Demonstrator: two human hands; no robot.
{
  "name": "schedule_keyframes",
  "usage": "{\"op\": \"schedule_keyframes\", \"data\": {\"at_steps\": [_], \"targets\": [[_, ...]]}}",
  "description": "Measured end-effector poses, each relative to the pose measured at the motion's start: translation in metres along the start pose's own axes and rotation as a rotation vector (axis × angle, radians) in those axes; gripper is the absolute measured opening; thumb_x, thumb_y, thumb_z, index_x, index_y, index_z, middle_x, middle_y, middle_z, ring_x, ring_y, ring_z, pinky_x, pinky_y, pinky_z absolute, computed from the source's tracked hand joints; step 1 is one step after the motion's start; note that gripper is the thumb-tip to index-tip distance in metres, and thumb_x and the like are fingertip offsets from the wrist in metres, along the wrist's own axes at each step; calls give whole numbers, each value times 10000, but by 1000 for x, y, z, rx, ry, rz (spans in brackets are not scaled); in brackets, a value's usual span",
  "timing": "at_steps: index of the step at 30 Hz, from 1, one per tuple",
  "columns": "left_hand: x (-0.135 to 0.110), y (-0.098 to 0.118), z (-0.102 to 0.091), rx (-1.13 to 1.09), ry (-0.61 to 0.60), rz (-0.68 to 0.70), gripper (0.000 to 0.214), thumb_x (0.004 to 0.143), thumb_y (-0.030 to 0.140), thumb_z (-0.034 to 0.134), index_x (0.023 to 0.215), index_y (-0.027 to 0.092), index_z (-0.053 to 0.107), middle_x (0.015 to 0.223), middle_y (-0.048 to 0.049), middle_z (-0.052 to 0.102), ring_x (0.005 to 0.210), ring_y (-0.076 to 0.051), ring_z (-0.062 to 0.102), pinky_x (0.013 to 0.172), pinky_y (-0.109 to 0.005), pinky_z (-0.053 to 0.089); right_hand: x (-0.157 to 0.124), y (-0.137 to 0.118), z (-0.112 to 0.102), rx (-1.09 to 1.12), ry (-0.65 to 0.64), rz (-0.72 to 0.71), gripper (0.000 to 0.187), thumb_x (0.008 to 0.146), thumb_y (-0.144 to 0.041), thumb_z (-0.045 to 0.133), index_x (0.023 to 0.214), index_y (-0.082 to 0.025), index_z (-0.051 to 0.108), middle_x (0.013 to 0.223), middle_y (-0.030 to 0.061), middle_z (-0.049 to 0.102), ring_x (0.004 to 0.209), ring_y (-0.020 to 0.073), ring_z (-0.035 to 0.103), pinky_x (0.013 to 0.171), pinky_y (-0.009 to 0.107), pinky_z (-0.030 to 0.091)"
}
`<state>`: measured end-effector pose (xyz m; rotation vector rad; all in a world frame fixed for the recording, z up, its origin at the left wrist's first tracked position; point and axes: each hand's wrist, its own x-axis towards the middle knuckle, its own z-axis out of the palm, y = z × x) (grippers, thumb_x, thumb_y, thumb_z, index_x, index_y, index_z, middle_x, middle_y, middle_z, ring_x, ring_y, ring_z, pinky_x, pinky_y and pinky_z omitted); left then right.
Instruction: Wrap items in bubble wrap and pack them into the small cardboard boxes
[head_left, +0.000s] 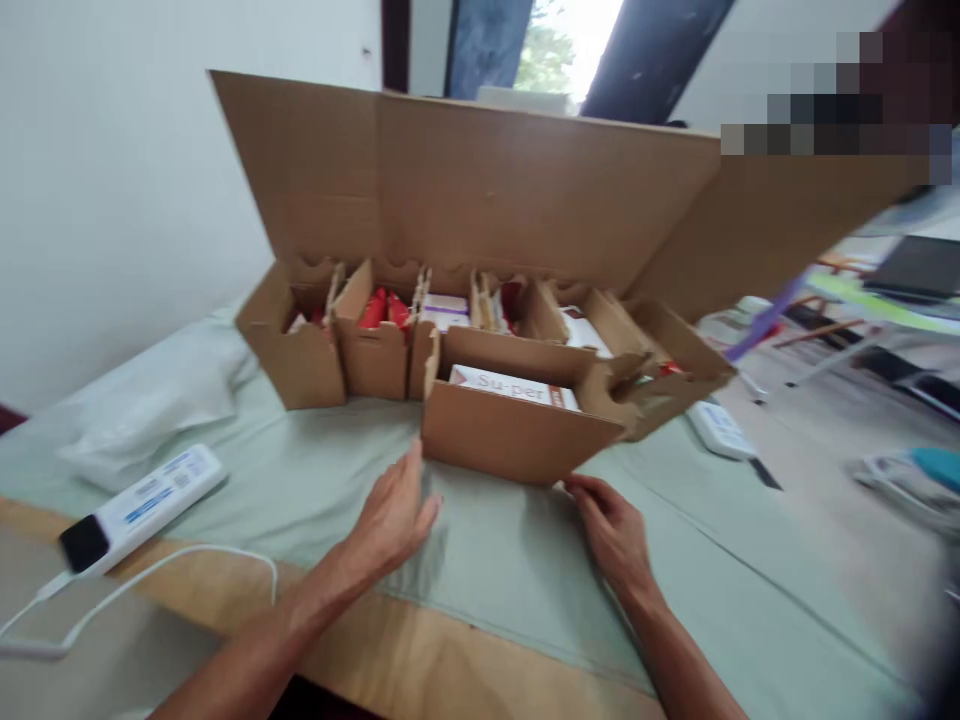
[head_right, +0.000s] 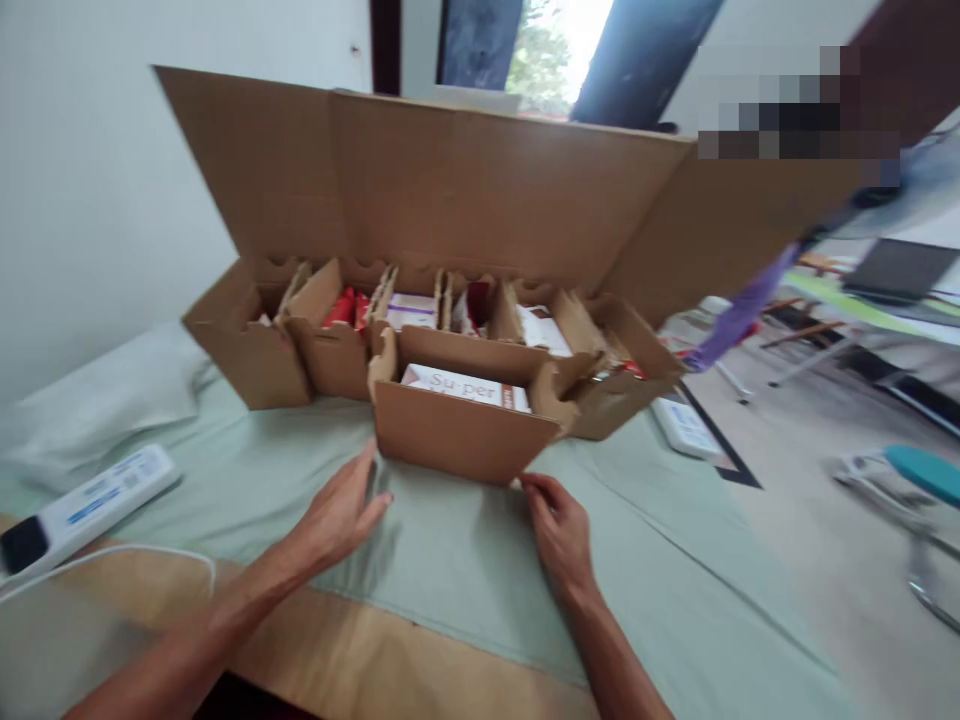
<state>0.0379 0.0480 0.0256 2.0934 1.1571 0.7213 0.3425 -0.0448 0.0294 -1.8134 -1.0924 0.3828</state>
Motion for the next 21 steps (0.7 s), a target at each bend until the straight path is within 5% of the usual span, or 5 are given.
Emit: {"op": "schedule_keyframes", "data": {"at_steps": [4, 7, 13, 17, 21], "targets": [[-50, -15, -21, 150, -72, 4, 554, 821, 244, 654, 1369, 189, 594, 1524, -159, 552, 1444, -349, 462, 1221, -555, 313, -33, -4, 6, -158, 79, -65, 322, 835, -486, 590, 899, -227, 771, 881, 81, 800, 862, 288, 748, 840, 399, 577], [-71, -26, -24, 334, -70, 73, 503, 914, 243, 590, 1414, 200, 565, 1602, -146, 466, 1521, -322, 364, 1259, -557, 250, -52, -29, 41, -109, -102, -289, 214, 883, -410, 609, 909, -274, 772, 920, 66, 804, 879, 280, 761, 825, 398, 603], [-72, -37, -10, 259, 20, 139, 603, 909, 236, 559, 1505, 189, 481, 1544, -155, 531, 1469, -356, 434, 1238, -580, 296, -52, -147, 170, 51, -628, -775, 273, 965, -184, 550, 1119, -299, 745, 1078, 64, 795, 995, 241, 743, 886, 401, 596], [-70, -39, -9, 158, 29, 81, 611, 885, 238, 560, 1494, 251, 514, 1516, -129, 560, 1400, -367, 509, 1227, -489, 336, -33, -225, 267, 25, -724, -1040, 294, 953, -128, 545, 1166, -235, 719, 1198, 87, 760, 1061, 236, 690, 917, 393, 557], [-68, -40, -11, 129, 24, 88, 617, 922, 341, 595, 1513, 209, 476, 1562, -129, 512, 1479, -370, 409, 1281, -553, 235, -20, -282, 350, -184, -801, -1202, 322, 970, -69, 506, 1201, -196, 690, 1250, 92, 740, 1094, 238, 648, 930, 383, 525]]}}
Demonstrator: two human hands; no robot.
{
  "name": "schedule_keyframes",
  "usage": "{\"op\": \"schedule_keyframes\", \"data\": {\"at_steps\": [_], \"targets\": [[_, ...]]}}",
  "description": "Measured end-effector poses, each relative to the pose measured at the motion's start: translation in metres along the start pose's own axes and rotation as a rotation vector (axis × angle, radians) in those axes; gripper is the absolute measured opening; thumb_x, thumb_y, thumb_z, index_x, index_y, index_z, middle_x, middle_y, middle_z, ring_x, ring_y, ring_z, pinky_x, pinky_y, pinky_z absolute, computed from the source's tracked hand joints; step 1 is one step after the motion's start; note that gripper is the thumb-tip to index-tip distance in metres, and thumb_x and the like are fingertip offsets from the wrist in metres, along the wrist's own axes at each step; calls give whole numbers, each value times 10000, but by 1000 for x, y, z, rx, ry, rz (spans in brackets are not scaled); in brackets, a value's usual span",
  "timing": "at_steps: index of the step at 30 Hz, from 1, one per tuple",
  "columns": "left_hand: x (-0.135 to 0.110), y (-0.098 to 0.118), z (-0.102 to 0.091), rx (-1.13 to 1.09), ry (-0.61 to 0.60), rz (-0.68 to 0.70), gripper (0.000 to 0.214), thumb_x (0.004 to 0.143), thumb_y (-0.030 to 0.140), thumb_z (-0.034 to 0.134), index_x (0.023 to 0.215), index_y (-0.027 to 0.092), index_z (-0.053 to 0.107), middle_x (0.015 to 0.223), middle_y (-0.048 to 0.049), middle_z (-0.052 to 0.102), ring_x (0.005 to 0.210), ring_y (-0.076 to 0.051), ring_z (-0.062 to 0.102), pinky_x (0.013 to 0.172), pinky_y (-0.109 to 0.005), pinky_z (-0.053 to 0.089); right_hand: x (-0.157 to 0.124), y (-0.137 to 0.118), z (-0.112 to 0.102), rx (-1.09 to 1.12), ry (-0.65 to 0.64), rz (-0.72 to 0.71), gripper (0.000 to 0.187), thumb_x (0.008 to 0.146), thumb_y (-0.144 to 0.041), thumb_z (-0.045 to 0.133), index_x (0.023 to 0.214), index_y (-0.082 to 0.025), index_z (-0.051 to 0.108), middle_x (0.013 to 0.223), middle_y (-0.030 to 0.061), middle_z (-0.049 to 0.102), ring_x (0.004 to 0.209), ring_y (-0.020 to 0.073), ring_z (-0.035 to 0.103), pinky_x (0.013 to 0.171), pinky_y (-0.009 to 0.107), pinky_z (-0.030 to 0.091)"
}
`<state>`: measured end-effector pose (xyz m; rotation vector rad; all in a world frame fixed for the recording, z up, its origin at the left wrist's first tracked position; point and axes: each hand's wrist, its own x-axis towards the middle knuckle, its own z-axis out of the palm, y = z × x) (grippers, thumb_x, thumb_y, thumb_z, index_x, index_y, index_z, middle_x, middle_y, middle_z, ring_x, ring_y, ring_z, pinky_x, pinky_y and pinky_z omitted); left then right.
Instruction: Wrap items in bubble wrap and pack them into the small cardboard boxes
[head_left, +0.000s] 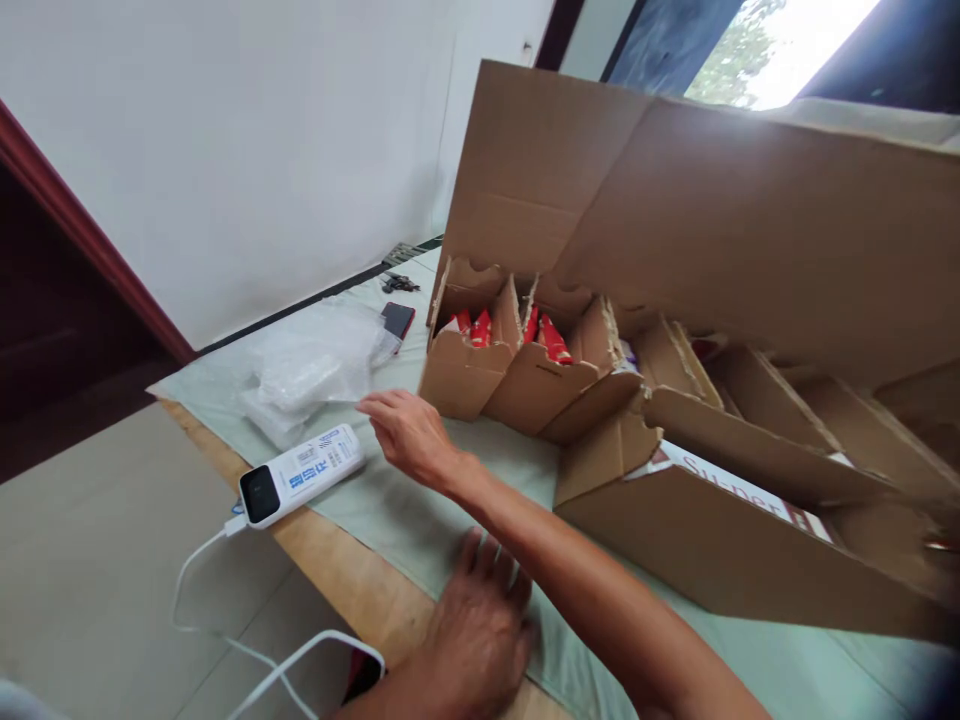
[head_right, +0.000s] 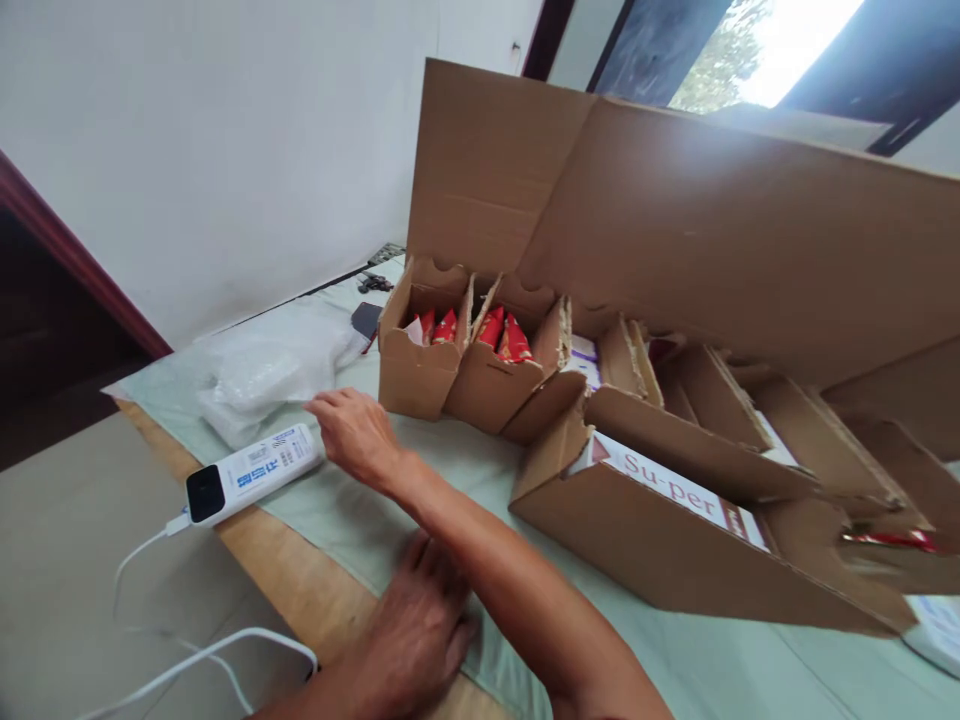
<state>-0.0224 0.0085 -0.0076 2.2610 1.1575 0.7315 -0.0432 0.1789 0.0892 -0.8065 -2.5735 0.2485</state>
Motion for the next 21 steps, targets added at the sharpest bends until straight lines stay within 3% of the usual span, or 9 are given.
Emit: {"op": "schedule_keyframes", "data": {"at_steps": [3, 6, 9, 11, 14, 16, 19, 21], "targets": [[2, -1, 4, 27, -35, 31, 603, 956, 375, 580, 1511, 167, 470, 1566, -146, 506, 1490, -370, 389, 1259, -611, 245, 57, 4, 17, -151, -118, -107, 370, 986, -35, 456, 1273, -182, 637, 1336, 99, 691, 1177, 258, 598, 907, 399, 517], [3, -3, 12, 75, -35, 33, 646, 979, 406, 555, 1563, 173, 407, 1573, -148, 501, 1494, -356, 385, 1235, -611, 287, 98, 7, 35, -254, -131, -181, 364, 1020, -60, 423, 1323, -179, 586, 1432, 127, 613, 1302, 278, 512, 913, 425, 507], [3, -4, 15, 83, -14, 30, 728, 983, 431, 537, 1627, 217, 274, 1582, -127, 493, 1481, -343, 410, 1202, -607, 342, 118, 8, 48, -262, -156, -156, 267, 1043, -112, 425, 1169, -178, 651, 1321, 126, 675, 1236, 281, 548, 942, 439, 484], [4, -4, 13, 68, -12, 43, 737, 976, 422, 540, 1630, 220, 266, 1581, -130, 492, 1479, -352, 411, 1205, -617, 336, 113, 5, 47, -190, -101, -117, 259, 1042, -118, 433, 1138, -173, 667, 1299, 120, 696, 1231, 283, 558, 978, 452, 462], [4, -3, 8, -18, 1, 39, 698, 944, 353, 584, 1593, 218, 366, 1582, -133, 493, 1483, -373, 405, 1229, -625, 300, 73, -4, 24, 135, 158, 10, 260, 1020, -137, 483, 1190, -207, 668, 1360, 85, 679, 1269, 262, 555, 1029, 439, 444], [4, -4, 5, -118, 19, -13, 668, 906, 286, 606, 1550, 214, 442, 1584, -136, 490, 1475, -376, 415, 1232, -612, 312, 28, -9, -2, 470, 316, 161, 205, 1008, -227, 526, 1129, -236, 691, 1231, 51, 725, 1137, 231, 619, 971, 387, 480], [0, -6, 0, -318, 155, -182, 639, 842, 195, 557, 1479, 154, 519, 1565, -175, 504, 1479, -380, 412, 1225, -614, 329, -56, -11, -40, 936, 352, 428, 237, 941, -443, 631, 1014, -232, 711, 910, 15, 716, 814, 183, 621, 749, 307, 500], [-3, -5, -9, -529, 282, -318, 656, 793, 174, 535, 1448, 124, 538, 1527, -191, 542, 1466, -377, 436, 1226, -623, 318, -115, -12, -58, 1125, 403, 610, 323, 858, -520, 715, 995, -228, 713, 853, 10, 699, 738, 164, 592, 687, 280, 475]]}}
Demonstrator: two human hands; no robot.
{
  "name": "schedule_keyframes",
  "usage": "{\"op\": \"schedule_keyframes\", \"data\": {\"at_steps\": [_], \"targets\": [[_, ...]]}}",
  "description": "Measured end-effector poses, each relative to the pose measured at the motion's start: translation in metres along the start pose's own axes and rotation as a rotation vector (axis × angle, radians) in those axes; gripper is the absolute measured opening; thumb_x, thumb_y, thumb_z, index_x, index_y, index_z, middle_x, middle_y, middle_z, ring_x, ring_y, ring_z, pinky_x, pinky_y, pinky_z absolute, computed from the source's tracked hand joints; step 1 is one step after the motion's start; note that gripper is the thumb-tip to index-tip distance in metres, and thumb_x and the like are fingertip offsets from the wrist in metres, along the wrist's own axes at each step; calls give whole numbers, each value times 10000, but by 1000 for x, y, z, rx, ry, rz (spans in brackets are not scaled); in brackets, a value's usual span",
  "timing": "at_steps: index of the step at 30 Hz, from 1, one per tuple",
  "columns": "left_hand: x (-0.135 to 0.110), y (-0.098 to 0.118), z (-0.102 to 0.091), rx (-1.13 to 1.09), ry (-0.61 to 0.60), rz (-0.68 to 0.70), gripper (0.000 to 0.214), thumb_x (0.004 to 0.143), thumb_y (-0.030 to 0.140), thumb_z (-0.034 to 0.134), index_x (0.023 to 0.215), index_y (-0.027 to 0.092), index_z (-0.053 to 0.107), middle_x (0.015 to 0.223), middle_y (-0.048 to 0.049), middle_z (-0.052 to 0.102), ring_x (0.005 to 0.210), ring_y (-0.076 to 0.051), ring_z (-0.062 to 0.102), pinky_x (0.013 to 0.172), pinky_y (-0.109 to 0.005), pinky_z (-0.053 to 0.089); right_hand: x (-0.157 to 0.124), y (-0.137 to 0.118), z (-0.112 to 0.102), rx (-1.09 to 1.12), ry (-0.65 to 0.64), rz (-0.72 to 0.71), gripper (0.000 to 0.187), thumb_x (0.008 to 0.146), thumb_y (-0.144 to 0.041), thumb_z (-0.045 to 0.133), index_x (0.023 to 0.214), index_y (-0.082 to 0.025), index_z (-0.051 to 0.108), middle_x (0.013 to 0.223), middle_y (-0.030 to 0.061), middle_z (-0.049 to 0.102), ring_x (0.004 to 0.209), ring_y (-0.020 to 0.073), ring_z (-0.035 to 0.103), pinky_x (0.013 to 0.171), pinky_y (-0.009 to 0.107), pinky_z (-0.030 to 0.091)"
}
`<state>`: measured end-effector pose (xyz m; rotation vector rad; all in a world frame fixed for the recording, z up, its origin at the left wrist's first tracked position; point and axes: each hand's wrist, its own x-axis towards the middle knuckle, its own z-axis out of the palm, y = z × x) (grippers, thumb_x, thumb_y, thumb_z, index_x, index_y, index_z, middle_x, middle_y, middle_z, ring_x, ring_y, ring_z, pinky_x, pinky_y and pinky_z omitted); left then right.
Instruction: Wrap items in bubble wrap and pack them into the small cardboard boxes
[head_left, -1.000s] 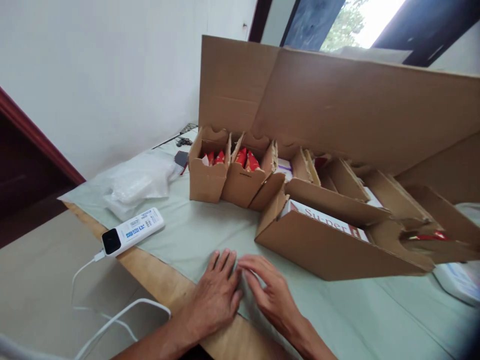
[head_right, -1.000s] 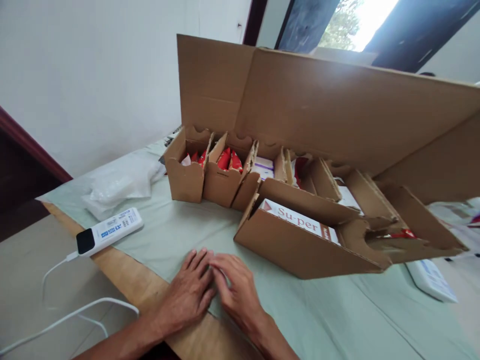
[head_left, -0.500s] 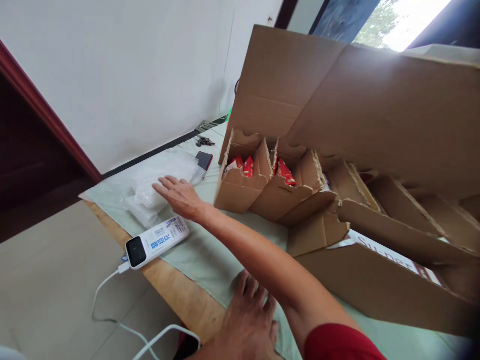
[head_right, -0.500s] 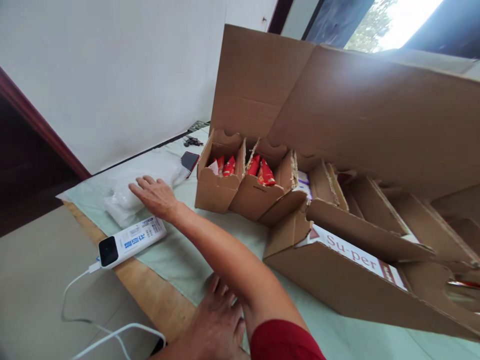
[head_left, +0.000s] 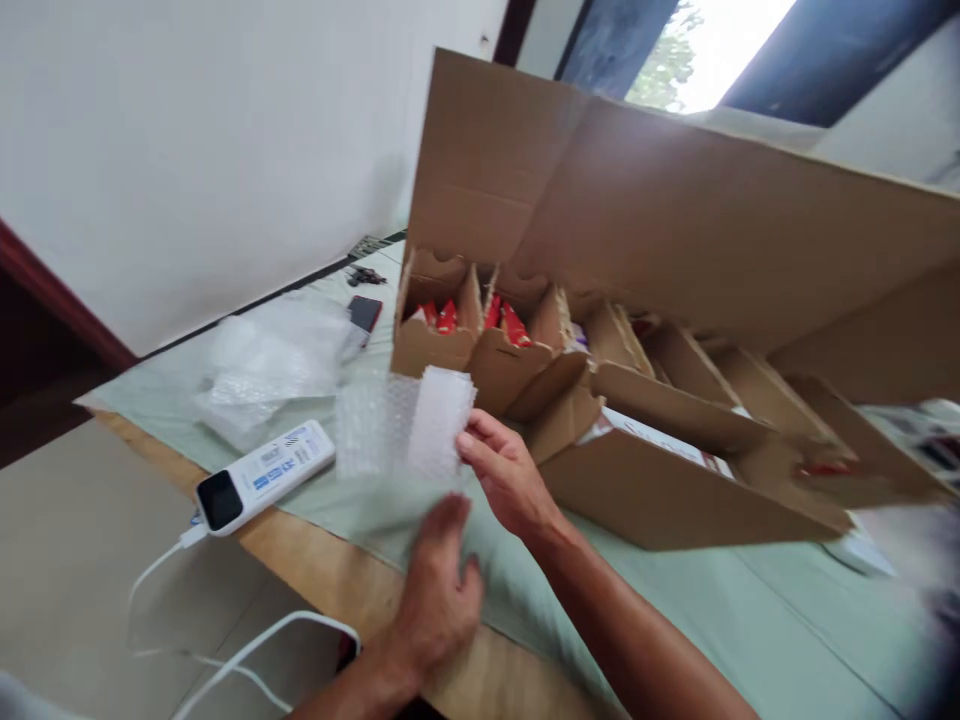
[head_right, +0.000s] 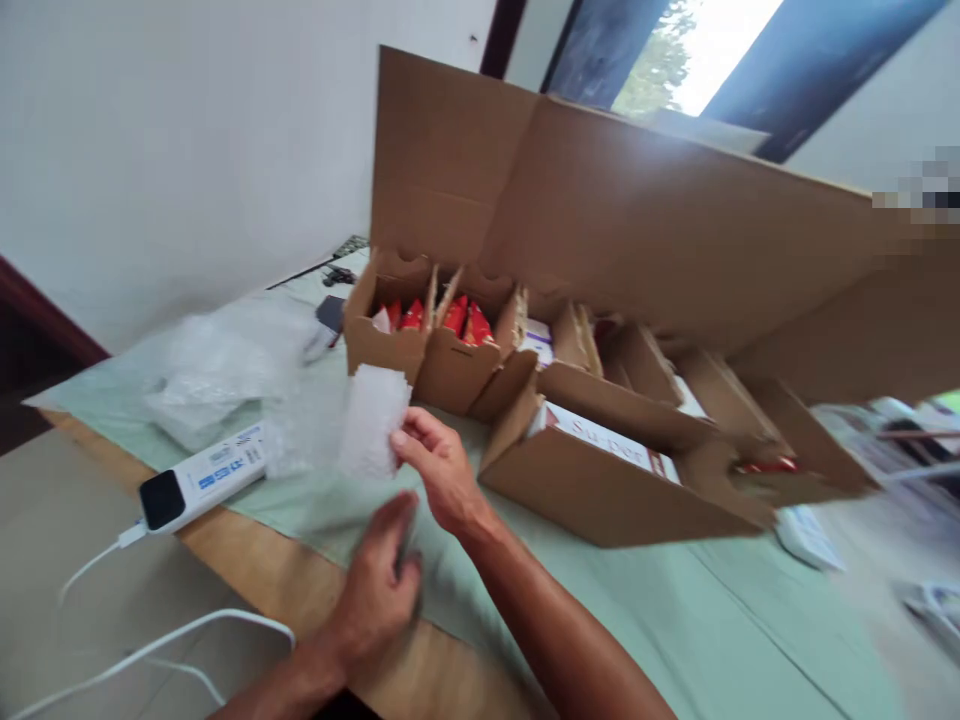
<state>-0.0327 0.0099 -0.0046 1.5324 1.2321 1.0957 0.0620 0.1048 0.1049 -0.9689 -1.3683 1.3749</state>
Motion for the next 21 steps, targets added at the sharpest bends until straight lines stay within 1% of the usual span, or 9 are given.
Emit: {"op": "schedule_keyframes", "data": {"at_steps": [2, 5, 7, 9, 11, 14, 16, 18, 21], "targets": [[-4, 11, -9, -291, 5, -142, 664, 755, 201, 572, 1416, 133, 563, 1455, -181, 608, 1399, -368, 518, 1214, -610, 344, -45, 4, -34, 118, 114, 125, 372, 791, -530, 778, 999, -228, 716, 870, 17, 714, 716, 154, 589, 672, 267, 457], [-13, 34, -13, -835, -131, -311, 623, 747, 284, 596, 1356, 153, 609, 1355, -157, 678, 1337, -365, 576, 1132, -599, 455, -103, 17, -68, 206, 242, 224, 408, 744, -525, 816, 1006, -226, 724, 887, 24, 733, 704, 152, 597, 684, 269, 455], [-20, 48, -6, -986, -193, -391, 565, 774, 359, 636, 1308, 174, 645, 1313, -139, 702, 1311, -364, 594, 1095, -593, 490, -135, 27, -82, 233, 301, 247, 426, 733, -531, 819, 1015, -224, 732, 888, 27, 745, 718, 161, 616, 705, 278, 466], [-27, 58, 10, -928, -198, -444, 516, 781, 409, 708, 1242, 178, 684, 1275, -127, 721, 1282, -350, 614, 1091, -559, 496, -160, 35, -93, 258, 324, 269, 439, 729, -534, 819, 1026, -219, 743, 901, 35, 761, 748, 176, 645, 724, 290, 481], [-31, 64, 28, -772, -175, -490, 476, 752, 422, 786, 1143, 158, 723, 1188, -121, 753, 1212, -330, 653, 1086, -516, 498, -177, 42, -103, 274, 351, 282, 459, 747, -559, 796, 1046, -213, 749, 946, 51, 776, 818, 202, 682, 756, 306, 502], [-32, 70, 49, -621, -152, -490, 402, 702, 412, 839, 984, 138, 757, 1031, -100, 783, 1082, -298, 703, 1066, -475, 506, -193, 46, -117, 282, 467, 243, 575, 808, -702, 669, 1119, -221, 733, 1050, 75, 778, 989, 259, 705, 829, 360, 540], [-31, 76, 54, -623, -173, -459, 337, 699, 391, 833, 928, 154, 765, 997, -81, 786, 1055, -285, 712, 1041, -461, 524, -199, 44, -126, 298, 530, 198, 663, 812, -774, 612, 1199, -243, 702, 1134, 80, 764, 1092, 282, 690, 886, 390, 554], [-28, 83, 54, -645, -179, -449, 268, 682, 355, 828, 874, 179, 764, 954, -58, 786, 1016, -279, 724, 990, -458, 555, -204, 39, -134, 333, 543, 170, 712, 794, -787, 631, 1275, -264, 663, 1214, 81, 741, 1144, 289, 677, 912, 401, 564], [-22, 93, 51, -638, -124, -471, 236, 619, 327, 817, 811, 206, 753, 844, -36, 773, 918, -285, 737, 901, -480, 594, -209, 30, -144, 372, 546, 139, 726, 828, -793, 575, 1336, -276, 607, 1234, 89, 725, 1125, 293, 685, 826, 401, 596]]}}
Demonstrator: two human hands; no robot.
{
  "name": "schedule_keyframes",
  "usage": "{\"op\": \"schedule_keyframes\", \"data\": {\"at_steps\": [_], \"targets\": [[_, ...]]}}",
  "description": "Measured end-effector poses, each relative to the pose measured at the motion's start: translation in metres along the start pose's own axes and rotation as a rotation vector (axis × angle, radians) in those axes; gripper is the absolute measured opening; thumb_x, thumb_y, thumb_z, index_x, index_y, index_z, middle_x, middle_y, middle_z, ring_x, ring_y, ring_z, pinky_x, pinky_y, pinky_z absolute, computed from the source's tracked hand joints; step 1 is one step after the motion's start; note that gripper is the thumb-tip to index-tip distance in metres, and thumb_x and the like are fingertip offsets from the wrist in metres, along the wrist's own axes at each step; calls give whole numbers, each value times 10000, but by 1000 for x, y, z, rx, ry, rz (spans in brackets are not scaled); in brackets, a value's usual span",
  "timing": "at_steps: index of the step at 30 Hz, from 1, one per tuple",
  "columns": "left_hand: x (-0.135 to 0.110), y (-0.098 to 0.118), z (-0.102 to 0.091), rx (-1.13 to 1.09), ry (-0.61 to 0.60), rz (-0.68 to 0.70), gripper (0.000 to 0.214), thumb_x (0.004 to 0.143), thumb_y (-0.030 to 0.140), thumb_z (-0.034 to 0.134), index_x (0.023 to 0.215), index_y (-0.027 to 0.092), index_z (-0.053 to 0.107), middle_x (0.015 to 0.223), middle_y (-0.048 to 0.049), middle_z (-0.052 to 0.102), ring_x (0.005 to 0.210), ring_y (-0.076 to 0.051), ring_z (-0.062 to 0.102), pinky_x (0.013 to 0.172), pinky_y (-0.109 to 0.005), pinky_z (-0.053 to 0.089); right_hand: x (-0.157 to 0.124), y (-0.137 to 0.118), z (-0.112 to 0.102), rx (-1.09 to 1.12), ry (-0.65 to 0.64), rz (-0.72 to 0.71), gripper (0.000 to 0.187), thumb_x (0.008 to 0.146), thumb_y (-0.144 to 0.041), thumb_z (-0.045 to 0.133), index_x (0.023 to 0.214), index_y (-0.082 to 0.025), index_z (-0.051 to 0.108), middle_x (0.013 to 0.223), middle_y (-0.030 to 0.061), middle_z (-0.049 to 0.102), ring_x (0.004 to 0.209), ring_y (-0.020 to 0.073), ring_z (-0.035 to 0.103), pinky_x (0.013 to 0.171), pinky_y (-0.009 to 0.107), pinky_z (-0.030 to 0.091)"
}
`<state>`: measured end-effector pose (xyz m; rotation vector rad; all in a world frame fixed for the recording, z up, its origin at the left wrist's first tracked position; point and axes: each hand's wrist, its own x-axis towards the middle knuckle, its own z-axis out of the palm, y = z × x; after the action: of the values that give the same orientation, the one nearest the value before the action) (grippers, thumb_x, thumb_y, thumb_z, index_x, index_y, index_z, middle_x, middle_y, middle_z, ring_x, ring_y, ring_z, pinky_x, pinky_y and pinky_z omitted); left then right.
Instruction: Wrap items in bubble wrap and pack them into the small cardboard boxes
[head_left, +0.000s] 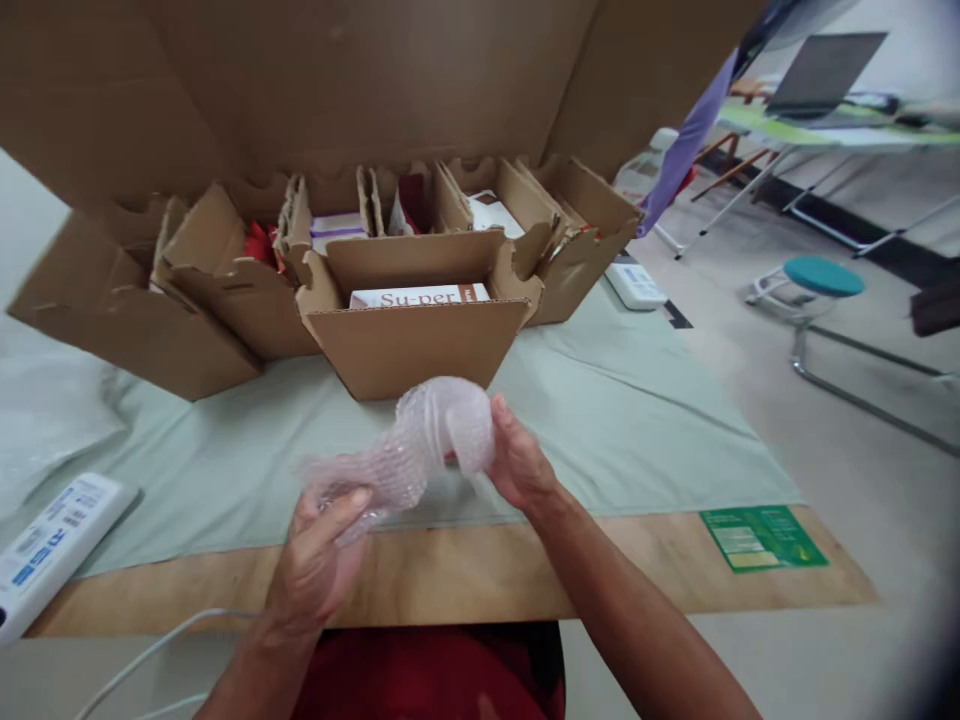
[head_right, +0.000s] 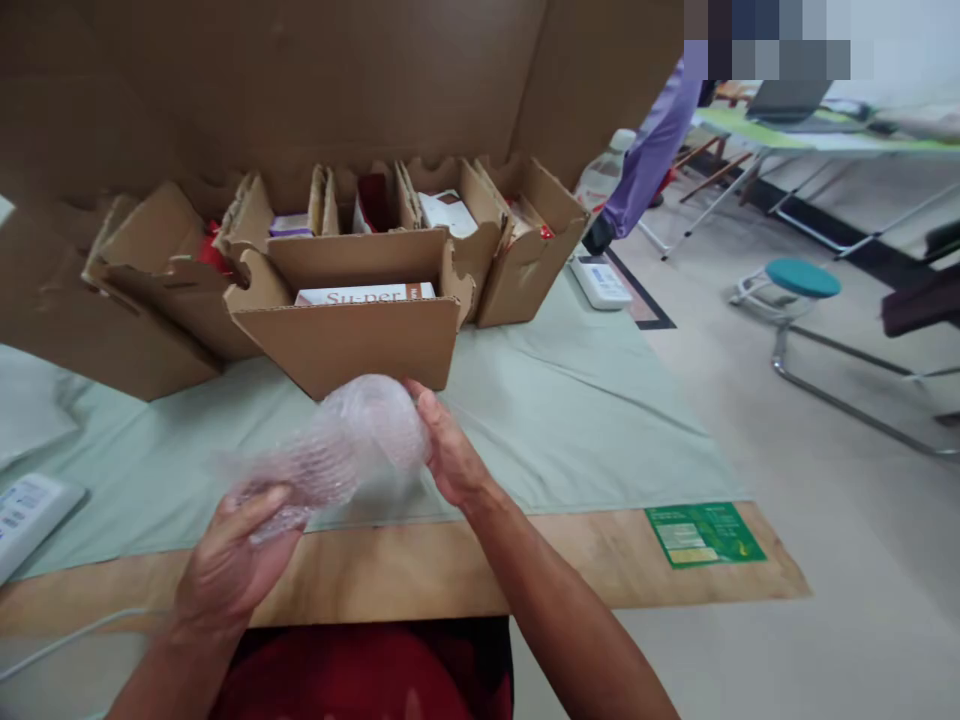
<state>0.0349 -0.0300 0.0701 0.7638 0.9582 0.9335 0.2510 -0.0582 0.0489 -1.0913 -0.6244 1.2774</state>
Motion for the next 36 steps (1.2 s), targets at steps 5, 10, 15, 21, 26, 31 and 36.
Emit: {"op": "schedule_keyframes", "data": {"at_steps": [5, 10, 15, 21, 26, 31, 36], "targets": [[3, 10, -7, 132, -2, -49, 292, 658, 392, 719, 904, 240, 756, 864, -68, 775, 1054, -358, 721, 947, -555, 581, 0, -14, -11, 50, -25, 25, 735, 885, -811, 442, 1346, -256, 580, 1150, 99, 731, 1006, 274, 703, 682, 345, 581], [4, 11, -24, 104, 29, -148, 386, 629, 455, 670, 957, 265, 742, 942, -90, 788, 1154, -402, 682, 972, -610, 562, 1, -13, -15, 60, -17, 36, 840, 820, -850, 515, 1376, -220, 541, 1317, 154, 673, 1110, 297, 670, 818, 414, 575], [6, -4, -38, -5, -172, -247, 395, 524, 332, 700, 908, 257, 752, 887, -66, 789, 1022, -363, 727, 905, -551, 604, -2, -5, -7, -149, -71, -43, 865, 674, -675, 837, 1371, -244, 561, 1447, 135, 592, 1323, 308, 555, 1090, 472, 446], [7, -6, -46, -132, -388, -232, 246, 482, 364, 854, 615, 230, 697, 671, -13, 739, 565, -201, 668, 595, -358, 614, 0, -6, -10, -81, -57, 120, 547, 672, -477, 884, 1104, -212, 681, 899, 19, 725, 774, 167, 668, 758, 320, 525], [30, 37, -51, 260, -35, -131, 313, 512, 322, 889, 772, 214, 752, 811, -23, 765, 754, -211, 706, 701, -305, 608, -8, -42, -43, -123, 259, -184, 410, 686, -411, 843, 1000, -216, 665, 830, -15, 700, 677, 130, 604, 659, 274, 474], [50, 46, -65, 769, 192, 105, 429, 660, 482, 802, 957, 184, 716, 917, -33, 743, 886, -227, 685, 817, -333, 562, -20, -54, -60, -797, 405, -281, 275, 760, -312, 713, 1012, -207, 685, 751, -18, 644, 681, 158, 556, 668, 304, 429], [57, 33, -75, 1243, 203, 228, 685, 770, 556, 645, 1345, 187, 595, 1041, -78, 717, 903, -266, 675, 887, -450, 536, -26, -38, -64, -1382, 508, -144, 389, 823, -253, 655, 1209, -207, 683, 819, 40, 724, 773, 248, 645, 748, 377, 456]]}}
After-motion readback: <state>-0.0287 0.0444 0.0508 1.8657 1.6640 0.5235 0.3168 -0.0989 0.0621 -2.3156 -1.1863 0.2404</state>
